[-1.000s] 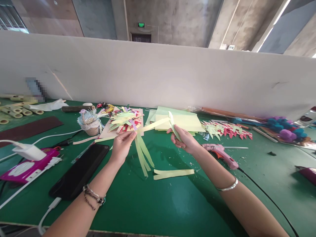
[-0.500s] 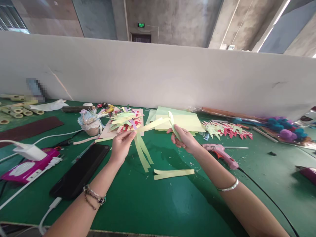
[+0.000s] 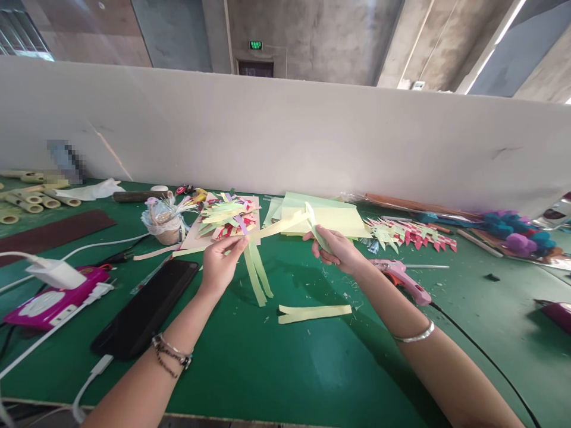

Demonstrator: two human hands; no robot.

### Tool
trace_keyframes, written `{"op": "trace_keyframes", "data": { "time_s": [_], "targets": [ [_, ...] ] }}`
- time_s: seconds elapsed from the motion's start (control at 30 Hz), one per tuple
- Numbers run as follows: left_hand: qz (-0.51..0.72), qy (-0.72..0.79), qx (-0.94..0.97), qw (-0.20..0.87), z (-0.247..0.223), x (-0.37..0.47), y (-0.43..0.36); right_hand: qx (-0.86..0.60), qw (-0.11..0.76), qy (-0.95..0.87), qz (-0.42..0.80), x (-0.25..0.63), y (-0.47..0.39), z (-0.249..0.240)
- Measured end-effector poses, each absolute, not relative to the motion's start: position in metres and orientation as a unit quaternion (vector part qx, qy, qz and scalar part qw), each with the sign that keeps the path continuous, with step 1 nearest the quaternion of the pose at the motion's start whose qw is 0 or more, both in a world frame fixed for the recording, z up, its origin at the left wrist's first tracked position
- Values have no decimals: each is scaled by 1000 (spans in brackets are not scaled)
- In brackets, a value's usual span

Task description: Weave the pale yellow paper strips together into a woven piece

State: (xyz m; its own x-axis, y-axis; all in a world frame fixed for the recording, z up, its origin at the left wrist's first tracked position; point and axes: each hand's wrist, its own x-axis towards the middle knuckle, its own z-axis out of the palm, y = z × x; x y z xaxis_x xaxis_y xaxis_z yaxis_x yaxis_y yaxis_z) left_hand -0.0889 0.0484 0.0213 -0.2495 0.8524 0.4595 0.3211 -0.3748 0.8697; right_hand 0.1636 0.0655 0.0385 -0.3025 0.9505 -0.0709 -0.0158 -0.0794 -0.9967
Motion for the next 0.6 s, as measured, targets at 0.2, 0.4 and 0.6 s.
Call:
{"op": "trace_keyframes", "data": {
  "time_s": [0.2,0.4,0.6],
  "targets": [
    [593,518,584,200,21,-91,48,-441,400,-543,592,164,65,41],
    [583,541,580,177,22,-92,49,-437,392,-547,598,164,65,43],
    [583,551,572,175,22,-92,50,-442,383,-557,590,164,63,45]
  ]
}}
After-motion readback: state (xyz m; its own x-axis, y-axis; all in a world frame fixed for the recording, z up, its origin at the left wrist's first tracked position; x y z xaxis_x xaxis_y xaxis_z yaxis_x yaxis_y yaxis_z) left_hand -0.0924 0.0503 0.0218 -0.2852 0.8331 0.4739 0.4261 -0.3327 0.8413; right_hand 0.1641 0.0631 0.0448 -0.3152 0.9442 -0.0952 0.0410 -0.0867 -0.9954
